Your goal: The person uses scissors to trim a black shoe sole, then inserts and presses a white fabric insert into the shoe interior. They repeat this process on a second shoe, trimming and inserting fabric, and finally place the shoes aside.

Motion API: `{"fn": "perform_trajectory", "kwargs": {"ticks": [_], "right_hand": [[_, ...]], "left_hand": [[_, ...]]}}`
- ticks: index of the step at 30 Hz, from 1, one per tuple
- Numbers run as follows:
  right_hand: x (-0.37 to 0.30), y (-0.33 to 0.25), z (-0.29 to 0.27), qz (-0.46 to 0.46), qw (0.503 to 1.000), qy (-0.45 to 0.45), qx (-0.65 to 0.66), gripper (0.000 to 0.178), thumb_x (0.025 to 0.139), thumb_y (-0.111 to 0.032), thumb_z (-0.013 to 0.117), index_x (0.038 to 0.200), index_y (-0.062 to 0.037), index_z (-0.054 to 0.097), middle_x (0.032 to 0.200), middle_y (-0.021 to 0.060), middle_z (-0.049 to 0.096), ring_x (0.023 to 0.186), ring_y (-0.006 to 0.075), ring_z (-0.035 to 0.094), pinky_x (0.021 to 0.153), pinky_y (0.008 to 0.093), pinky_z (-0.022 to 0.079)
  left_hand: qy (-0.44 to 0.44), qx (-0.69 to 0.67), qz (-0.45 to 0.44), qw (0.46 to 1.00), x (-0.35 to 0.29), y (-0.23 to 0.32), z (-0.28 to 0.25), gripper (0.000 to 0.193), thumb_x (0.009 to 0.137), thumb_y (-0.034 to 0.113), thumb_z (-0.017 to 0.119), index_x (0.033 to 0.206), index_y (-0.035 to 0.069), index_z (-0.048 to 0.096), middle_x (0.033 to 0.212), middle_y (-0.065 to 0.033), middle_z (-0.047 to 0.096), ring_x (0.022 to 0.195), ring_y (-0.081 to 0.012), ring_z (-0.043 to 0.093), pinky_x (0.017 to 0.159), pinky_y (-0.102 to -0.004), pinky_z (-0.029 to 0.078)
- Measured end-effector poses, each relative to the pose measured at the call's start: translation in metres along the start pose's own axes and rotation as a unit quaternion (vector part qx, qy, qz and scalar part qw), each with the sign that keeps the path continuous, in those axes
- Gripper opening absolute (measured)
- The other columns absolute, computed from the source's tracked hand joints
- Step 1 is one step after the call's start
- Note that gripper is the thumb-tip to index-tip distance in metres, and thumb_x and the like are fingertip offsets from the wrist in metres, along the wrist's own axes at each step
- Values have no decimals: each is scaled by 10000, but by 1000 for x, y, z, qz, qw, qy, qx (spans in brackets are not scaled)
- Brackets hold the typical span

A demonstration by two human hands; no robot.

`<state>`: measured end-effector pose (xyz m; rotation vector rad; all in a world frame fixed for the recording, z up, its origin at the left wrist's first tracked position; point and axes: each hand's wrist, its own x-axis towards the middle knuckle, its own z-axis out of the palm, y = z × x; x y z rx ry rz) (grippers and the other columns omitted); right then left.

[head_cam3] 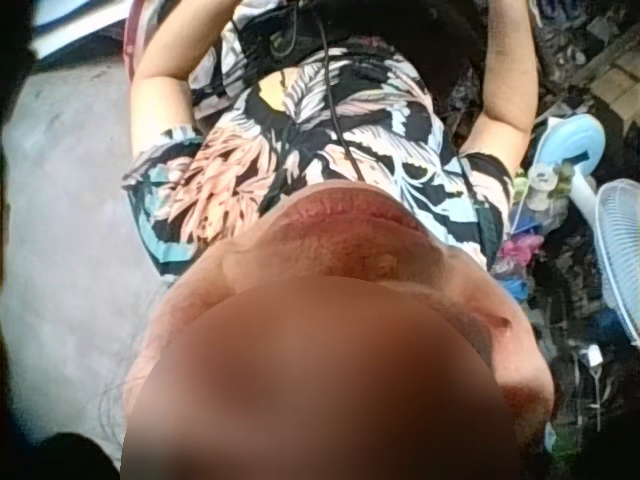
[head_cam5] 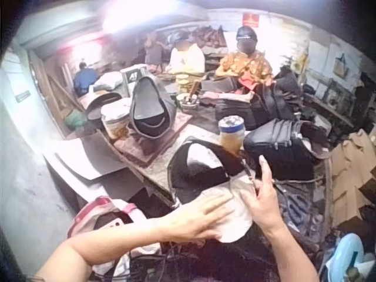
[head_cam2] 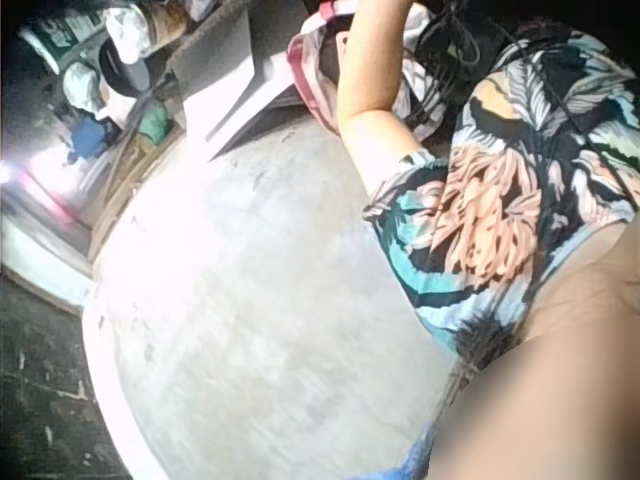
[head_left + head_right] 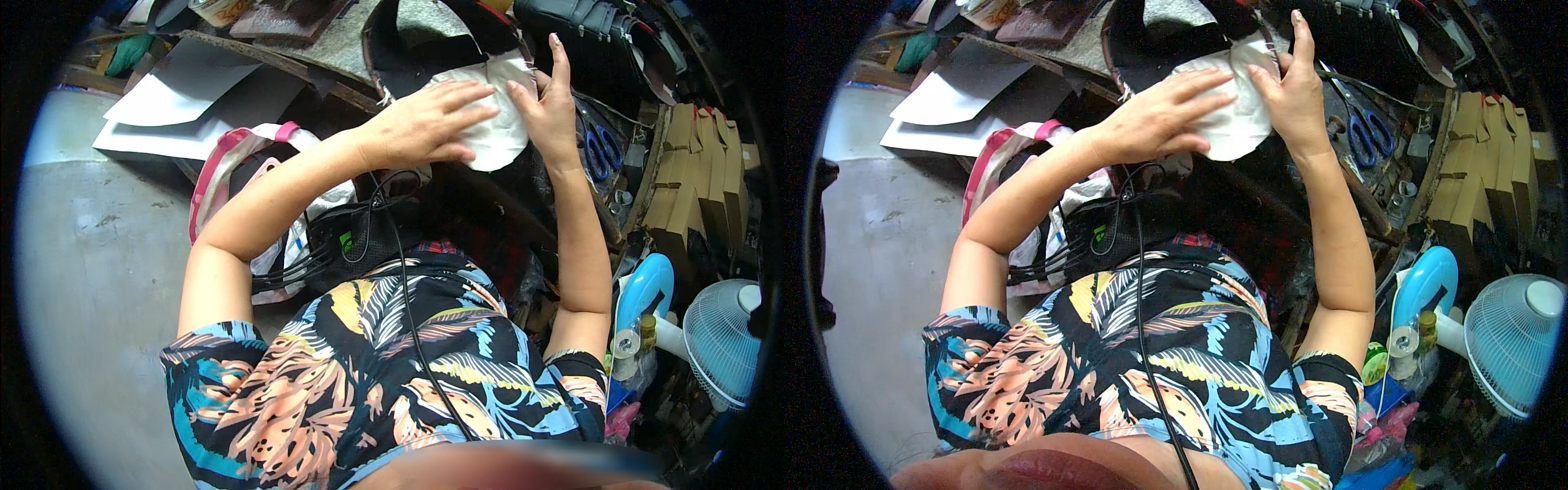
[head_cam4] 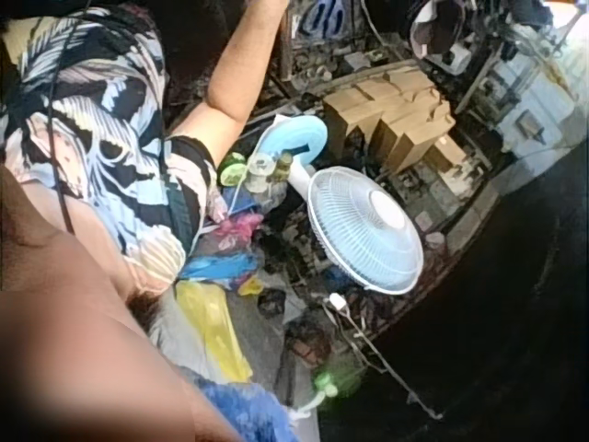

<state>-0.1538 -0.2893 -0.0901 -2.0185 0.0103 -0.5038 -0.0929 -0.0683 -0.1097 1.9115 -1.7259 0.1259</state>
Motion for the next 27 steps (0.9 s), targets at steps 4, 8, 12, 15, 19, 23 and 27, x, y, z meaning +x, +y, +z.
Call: {"fn": "perform_trajectory", "kwargs": {"ticks": [4,8,12,15,19,23,27], "right_hand": [[13,-11,-9,-45,992,-9,-120,776,911,-20,646,1566,-109,239,1027,148,722,927,151,699,810,282,556],[27,-6,-32,-92,983,-11,-156,667,962,-173,656,1544,-110,336,1016,87,701,858,127,649,769,271,533],[-11,-13,-72,-82,977,-21,-196,508,874,-181,739,1332,-52,559,1004,109,663,869,212,656,787,310,525],[-61,-27,-107,57,932,-85,-349,366,856,-227,749,1151,-39,643,1040,122,649,948,264,648,832,370,510],[-116,-20,-122,132,883,-79,-443,419,839,-259,751,1186,-61,623,1154,118,621,1069,321,595,909,424,474],[-136,9,-121,111,862,-19,-494,406,855,-252,730,1214,-88,631,1191,77,627,1131,324,566,975,477,413],[-143,16,-122,63,885,37,-459,342,924,-249,688,1210,-70,629,1077,70,662,978,239,627,865,411,479]], "left_hand": [[188,155,-128,961,-1,-15,-30,420,919,232,647,1286,40,578,1321,-159,567,1209,-355,536,1021,-449,446],[-42,221,-123,967,-19,-26,-31,464,956,400,585,1287,76,613,1266,-94,589,1056,-295,540,959,-395,445],[16,244,-106,964,-29,-35,-18,559,931,525,577,1364,172,591,1301,-85,574,1043,-294,520,948,-421,435],[21,240,-97,966,-26,-42,-18,585,902,567,599,1357,199,601,1310,-89,571,1075,-299,520,958,-431,429],[18,208,-161,965,-14,-43,-17,635,865,624,610,1351,215,617,1295,-100,578,1137,-326,522,974,-438,428],[-7,240,-126,962,-12,-41,-19,485,895,518,624,1301,256,649,1274,-97,583,1141,-305,528,997,-451,417],[64,266,-20,962,-20,-56,-46,633,736,83,727,1334,252,605,1349,-77,533,1303,-296,464,1134,-499,336]]}}
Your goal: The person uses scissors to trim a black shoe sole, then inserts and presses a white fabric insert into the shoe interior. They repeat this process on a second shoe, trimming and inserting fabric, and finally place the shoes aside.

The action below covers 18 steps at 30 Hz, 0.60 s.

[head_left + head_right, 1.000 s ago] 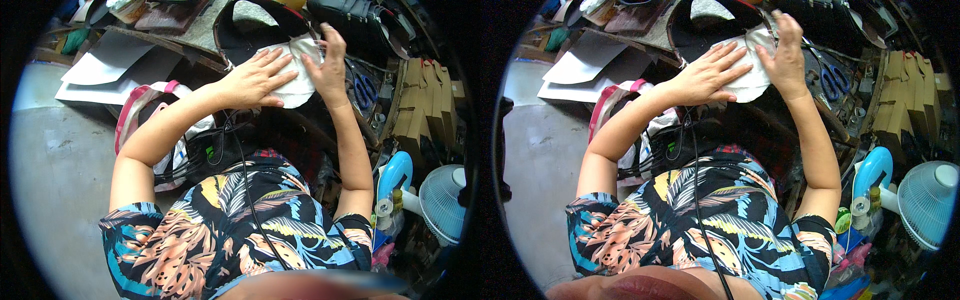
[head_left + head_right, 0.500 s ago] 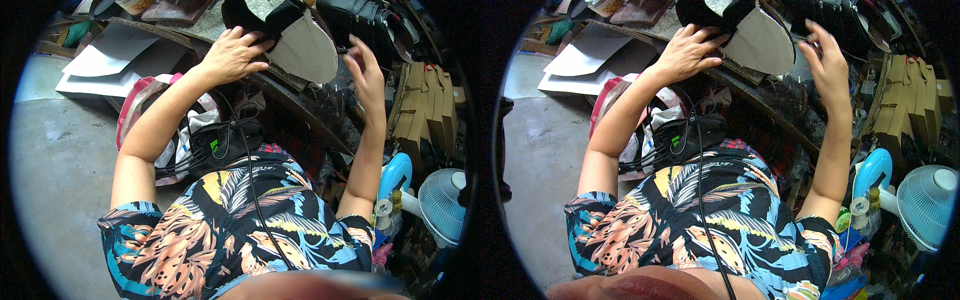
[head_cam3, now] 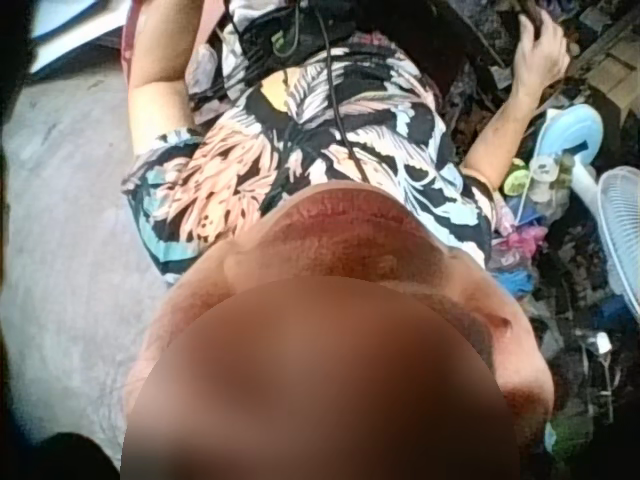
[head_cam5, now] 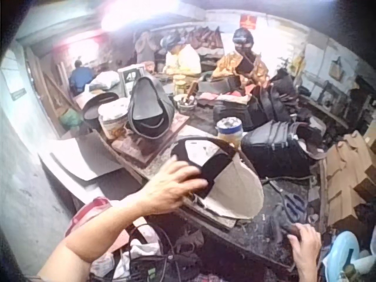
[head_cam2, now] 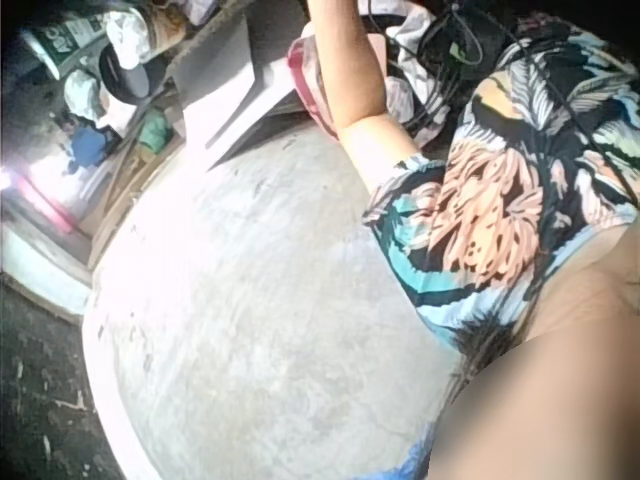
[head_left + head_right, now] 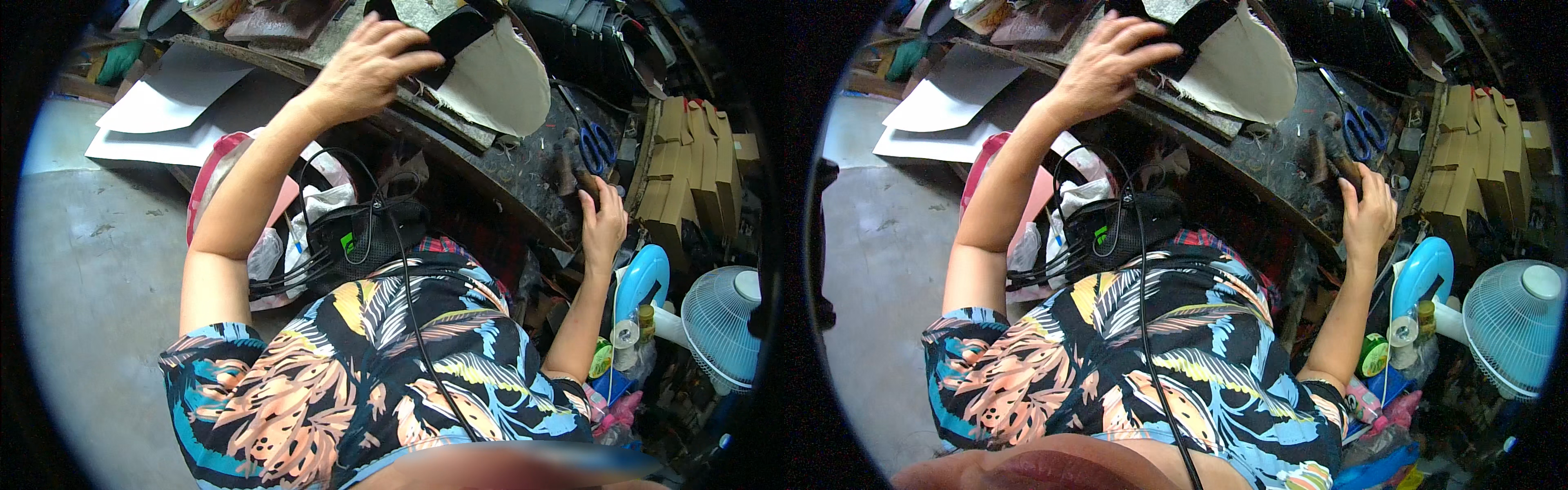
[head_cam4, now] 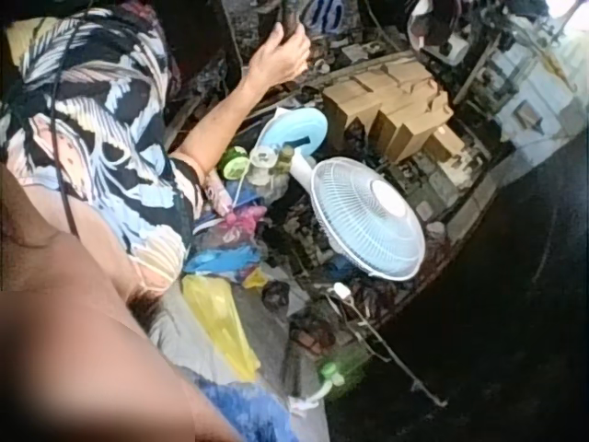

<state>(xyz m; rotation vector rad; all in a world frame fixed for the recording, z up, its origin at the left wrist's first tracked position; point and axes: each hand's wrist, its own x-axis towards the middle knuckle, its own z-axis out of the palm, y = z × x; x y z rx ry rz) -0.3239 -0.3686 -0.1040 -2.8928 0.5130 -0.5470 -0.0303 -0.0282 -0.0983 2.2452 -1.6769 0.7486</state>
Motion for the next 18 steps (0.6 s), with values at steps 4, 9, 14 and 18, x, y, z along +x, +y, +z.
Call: {"fn": "perform_trajectory", "kwargs": {"ticks": [4,9,14,18], "right_hand": [[8,-26,-20,49,902,35,427,336,1023,-220,591,1304,-35,604,1025,61,676,830,97,619,736,255,517],[54,-86,-33,-99,887,126,433,369,1015,-189,598,1347,-30,597,1118,100,698,834,104,659,683,254,537],[83,-140,22,-127,970,96,181,347,961,-328,639,1291,-224,658,1037,134,727,825,262,719,694,352,573],[89,-128,20,-139,987,50,59,352,949,-442,608,1266,-303,669,948,71,730,795,283,707,670,375,557]], "left_hand": [[-13,57,-37,998,2,-18,-10,149,801,109,673,948,129,682,952,-21,623,1053,-193,590,1107,-481,362],[62,87,57,993,6,8,-1,162,788,135,637,933,197,674,946,58,594,971,-131,592,1160,-478,308],[59,78,29,995,0,30,2,84,765,143,664,820,207,664,890,68,562,976,-125,581,1177,-510,262],[30,71,18,997,-2,33,0,93,755,134,682,814,206,685,892,75,565,979,-122,581,1194,-510,214]]}}
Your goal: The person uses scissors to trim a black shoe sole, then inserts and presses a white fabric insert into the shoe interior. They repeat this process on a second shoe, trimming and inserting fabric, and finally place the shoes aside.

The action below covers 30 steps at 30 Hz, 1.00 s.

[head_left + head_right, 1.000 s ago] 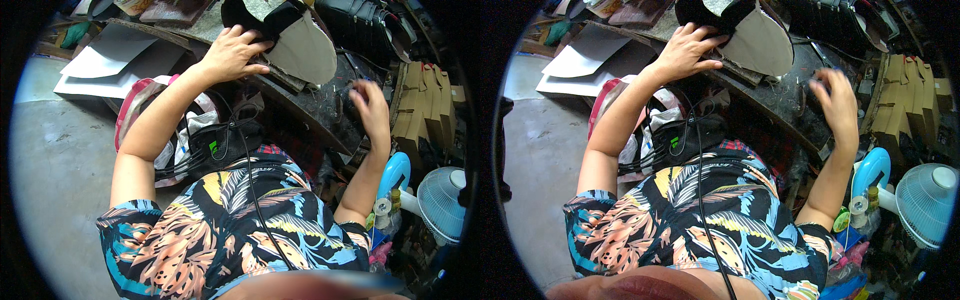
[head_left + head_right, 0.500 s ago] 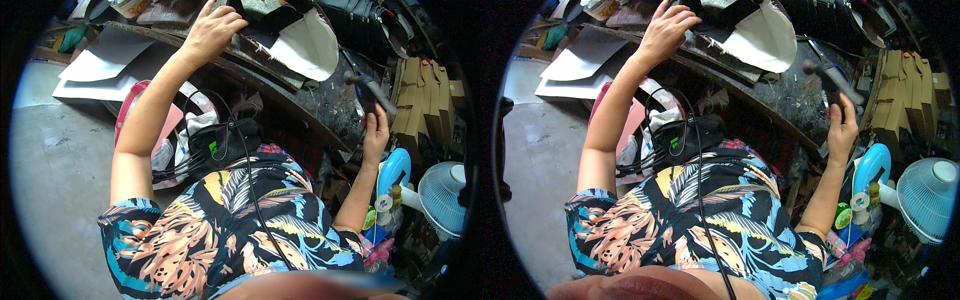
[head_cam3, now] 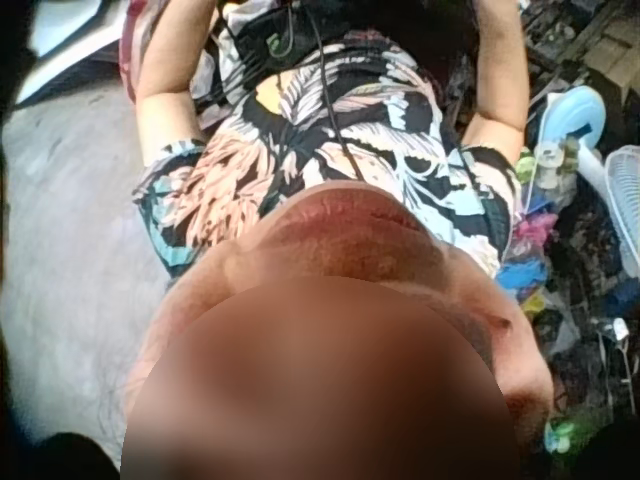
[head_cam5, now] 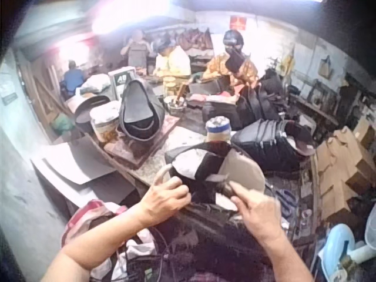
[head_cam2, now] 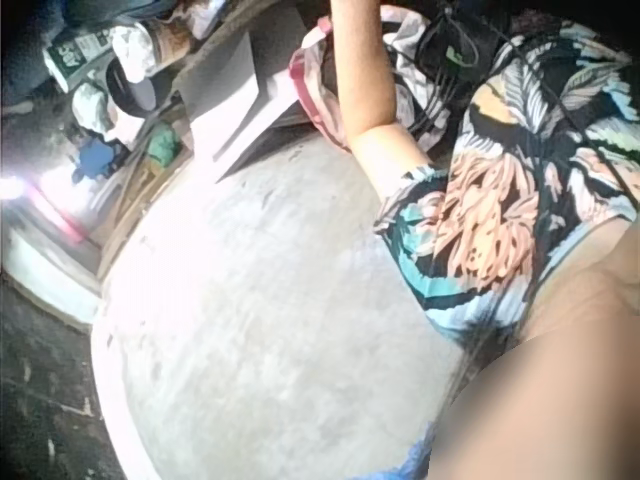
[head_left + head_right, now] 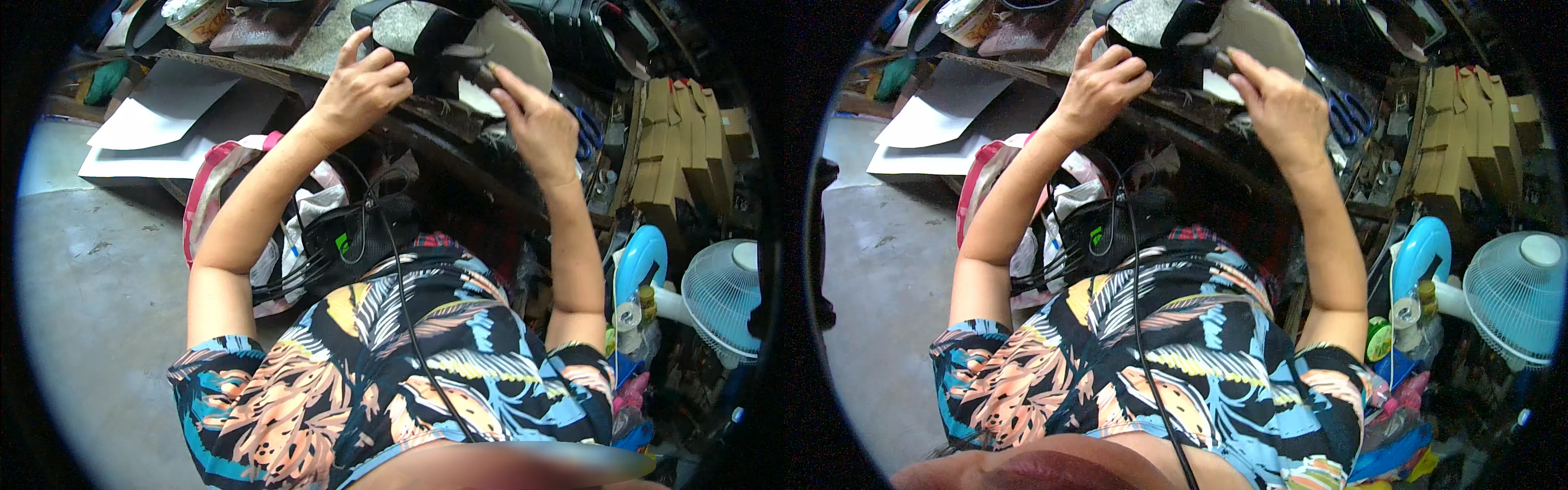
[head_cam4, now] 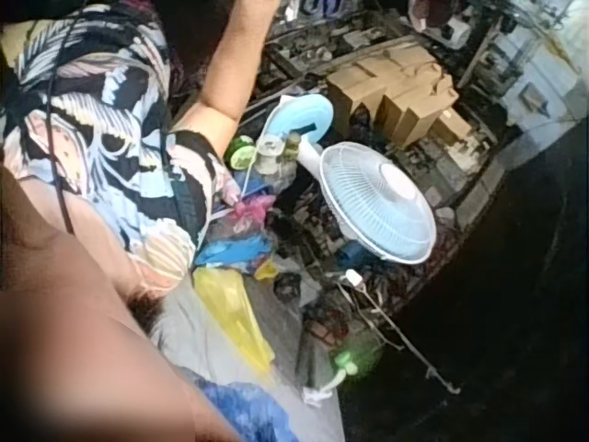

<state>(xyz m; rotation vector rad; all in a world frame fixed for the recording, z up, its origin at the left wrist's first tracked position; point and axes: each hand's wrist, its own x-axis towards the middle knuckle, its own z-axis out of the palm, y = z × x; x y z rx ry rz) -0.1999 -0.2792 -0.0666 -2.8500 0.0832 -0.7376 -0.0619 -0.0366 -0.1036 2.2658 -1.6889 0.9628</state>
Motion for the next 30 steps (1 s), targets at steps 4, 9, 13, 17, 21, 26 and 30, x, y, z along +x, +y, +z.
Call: {"fn": "perform_trajectory", "kwargs": {"ticks": [4,9,13,17,21,26,30], "right_hand": [[1,6,-10,-8,976,124,180,358,956,-335,651,1292,-215,669,942,87,741,769,172,692,652,307,558],[-7,-11,5,88,994,-53,23,341,957,-423,612,1261,-281,679,971,116,735,809,287,721,667,373,576],[-9,1,-14,-27,998,25,47,357,936,-424,632,1262,-285,677,955,76,732,808,296,708,678,357,566],[-19,-8,-12,37,964,81,252,375,937,-333,672,1280,-182,673,1055,93,744,854,216,740,723,310,582],[-27,-12,-5,11,999,-25,26,331,938,-426,624,1226,-280,698,1017,38,745,783,242,722,638,324,572],[-24,-1,-24,11,965,97,243,362,915,-278,701,1258,-164,689,1040,117,736,838,237,732,709,318,574],[-20,-20,-3,35,985,36,165,350,946,-327,656,1264,-184,675,1054,117,735,820,278,731,702,347,583]], "left_hand": [[14,27,16,999,1,0,-1,88,769,136,674,816,207,696,889,68,567,990,-120,576,1179,-515,228],[-9,-9,7,1000,0,1,-3,192,788,108,631,949,187,701,921,42,579,960,-137,586,1192,-503,205],[-14,4,7,1000,-1,3,-4,205,782,104,635,957,185,705,912,45,579,956,-134,587,1187,-499,210],[-11,7,1,1000,0,3,-3,222,776,94,638,967,182,710,916,49,584,959,-131,588,1184,-499,211],[-17,10,3,1000,2,2,-2,209,782,96,641,959,183,711,923,50,594,966,-130,590,1183,-503,208],[-6,2,-3,1000,1,3,-2,188,787,89,652,943,180,706,920,49,613,957,-135,601,1167,-499,227],[14,-6,-10,1000,3,3,-1,95,781,110,654,830,189,672,847,60,594,928,-126,589,1186,-520,197]]}}
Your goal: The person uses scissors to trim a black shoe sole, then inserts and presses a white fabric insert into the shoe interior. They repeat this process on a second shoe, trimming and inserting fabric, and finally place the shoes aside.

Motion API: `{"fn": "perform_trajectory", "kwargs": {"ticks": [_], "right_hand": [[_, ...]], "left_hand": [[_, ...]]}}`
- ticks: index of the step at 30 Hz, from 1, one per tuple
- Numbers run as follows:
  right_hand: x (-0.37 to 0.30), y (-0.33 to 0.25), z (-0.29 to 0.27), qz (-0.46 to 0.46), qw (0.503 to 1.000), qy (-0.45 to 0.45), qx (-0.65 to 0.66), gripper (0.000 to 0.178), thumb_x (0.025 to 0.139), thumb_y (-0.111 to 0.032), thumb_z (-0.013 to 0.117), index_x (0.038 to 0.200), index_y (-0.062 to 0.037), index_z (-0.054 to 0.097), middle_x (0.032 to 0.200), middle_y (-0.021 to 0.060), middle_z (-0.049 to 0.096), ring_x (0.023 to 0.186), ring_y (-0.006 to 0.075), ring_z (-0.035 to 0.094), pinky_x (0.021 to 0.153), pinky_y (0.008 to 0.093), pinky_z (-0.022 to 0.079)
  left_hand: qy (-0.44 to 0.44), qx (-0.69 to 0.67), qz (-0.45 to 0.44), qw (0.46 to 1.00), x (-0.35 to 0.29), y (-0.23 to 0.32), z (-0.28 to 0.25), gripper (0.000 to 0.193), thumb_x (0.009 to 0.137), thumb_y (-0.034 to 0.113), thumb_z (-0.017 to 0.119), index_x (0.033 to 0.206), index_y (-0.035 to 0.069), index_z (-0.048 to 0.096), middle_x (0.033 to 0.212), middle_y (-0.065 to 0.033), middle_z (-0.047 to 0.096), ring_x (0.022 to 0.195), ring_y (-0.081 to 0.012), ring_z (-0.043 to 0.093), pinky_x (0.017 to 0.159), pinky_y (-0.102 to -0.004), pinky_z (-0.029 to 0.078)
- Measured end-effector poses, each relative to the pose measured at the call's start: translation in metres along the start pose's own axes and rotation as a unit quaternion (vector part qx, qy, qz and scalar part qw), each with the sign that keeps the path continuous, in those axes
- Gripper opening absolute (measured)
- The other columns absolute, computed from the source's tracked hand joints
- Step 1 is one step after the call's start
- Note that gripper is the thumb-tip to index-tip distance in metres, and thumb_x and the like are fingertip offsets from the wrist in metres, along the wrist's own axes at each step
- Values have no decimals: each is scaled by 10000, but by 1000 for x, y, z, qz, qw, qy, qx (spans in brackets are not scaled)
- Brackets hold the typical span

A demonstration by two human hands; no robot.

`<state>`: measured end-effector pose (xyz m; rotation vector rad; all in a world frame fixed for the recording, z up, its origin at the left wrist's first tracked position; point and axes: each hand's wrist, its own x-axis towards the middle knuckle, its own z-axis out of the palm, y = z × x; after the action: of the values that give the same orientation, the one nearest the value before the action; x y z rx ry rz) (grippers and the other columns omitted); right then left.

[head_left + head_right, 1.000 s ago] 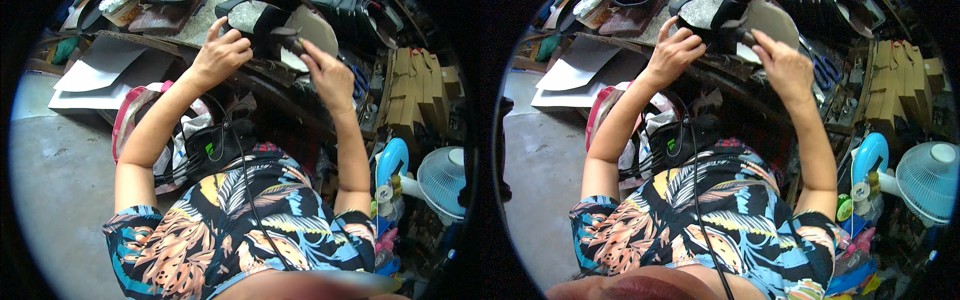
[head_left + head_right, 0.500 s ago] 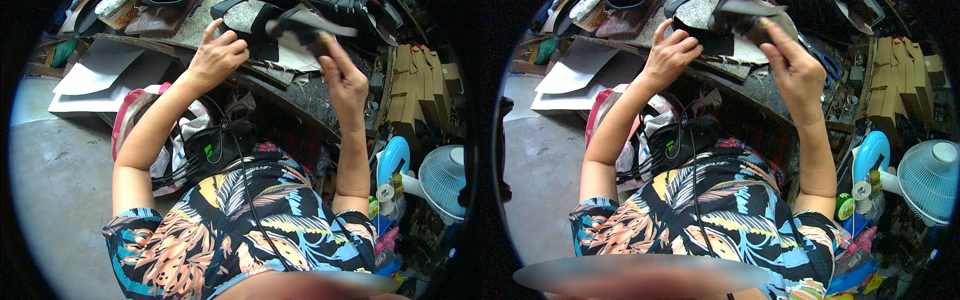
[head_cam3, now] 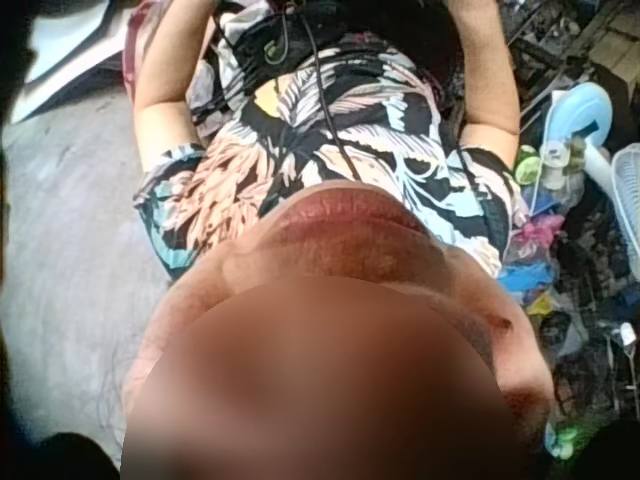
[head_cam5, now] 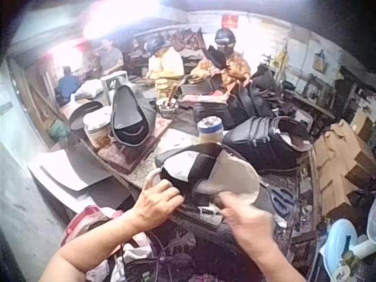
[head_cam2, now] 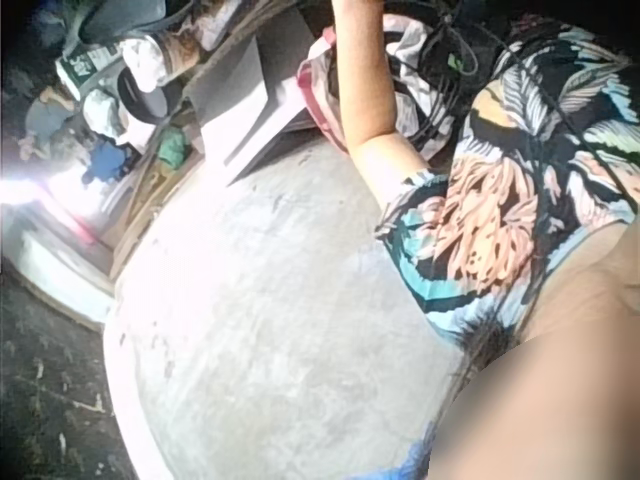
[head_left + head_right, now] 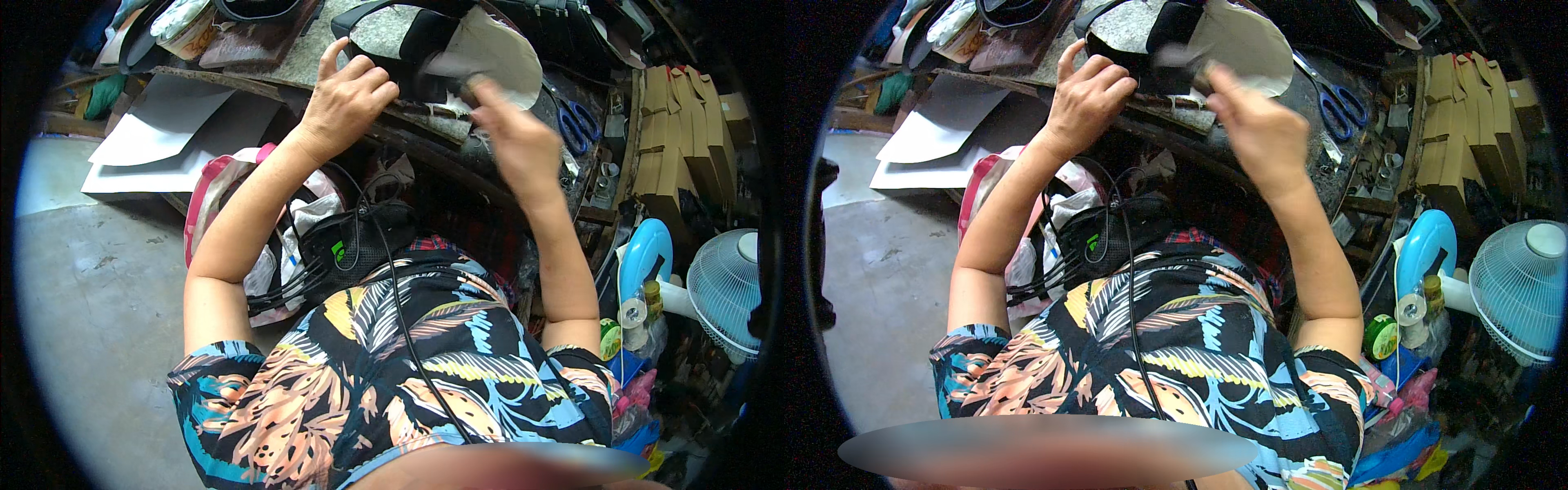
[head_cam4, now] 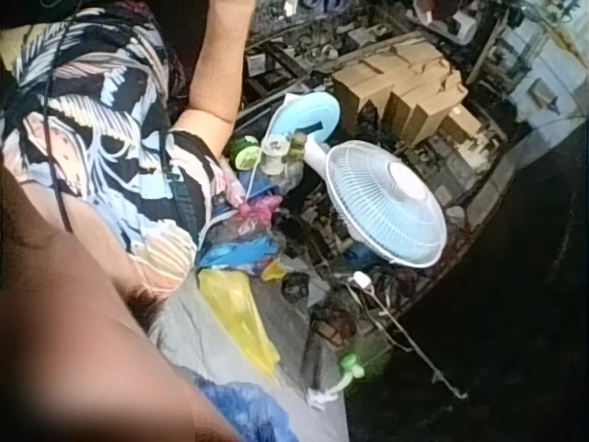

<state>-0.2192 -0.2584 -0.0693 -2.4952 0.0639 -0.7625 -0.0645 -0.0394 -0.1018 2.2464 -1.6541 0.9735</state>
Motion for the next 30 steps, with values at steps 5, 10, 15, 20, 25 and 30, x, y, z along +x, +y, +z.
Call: {"fn": "perform_trajectory", "kwargs": {"ticks": [5,10,15,20,25,30], "right_hand": [[8,11,-7,-44,991,-51,-116,363,940,-419,627,1266,-268,673,1023,82,734,823,288,718,669,360,569],[2,7,-7,-9,997,44,69,352,939,-318,669,1276,-214,671,1005,108,736,828,281,726,682,366,573],[-21,15,-9,54,994,-92,-25,347,960,-376,621,1274,-238,673,1045,109,732,900,288,718,729,363,564],[-40,42,-37,166,975,10,150,319,950,-152,673,1262,-87,683,1058,55,715,818,106,618,693,244,498],[-59,58,-72,167,979,102,-50,322,861,-145,758,1182,-118,733,1034,70,731,918,197,687,826,293,521],[-64,58,-76,160,968,-46,-190,340,838,-96,734,1176,-120,725,1083,65,710,979,251,667,874,335,520]], "left_hand": [[4,-10,11,1000,2,-2,0,94,778,111,659,822,193,664,811,61,594,912,-123,592,1188,-519,189],[1,16,-13,1000,1,5,-2,109,767,104,655,816,201,646,817,64,578,948,-120,579,1184,-533,181],[12,53,-25,998,7,16,3,169,809,131,620,962,195,649,903,46,585,976,-136,580,1175,-532,191],[-52,8,6,999,22,23,1,419,849,120,584,1243,244,653,1042,39,670,1002,-133,612,1159,-496,257],[-15,-41,30,999,49,-25,-39,167,802,80,667,844,228,731,826,75,659,968,-122,624,1147,-445,298],[-147,-53,93,983,65,-57,-66,208,733,116,637,935,145,679,939,-15,649,1073,-241,593,1085,-501,363]]}}
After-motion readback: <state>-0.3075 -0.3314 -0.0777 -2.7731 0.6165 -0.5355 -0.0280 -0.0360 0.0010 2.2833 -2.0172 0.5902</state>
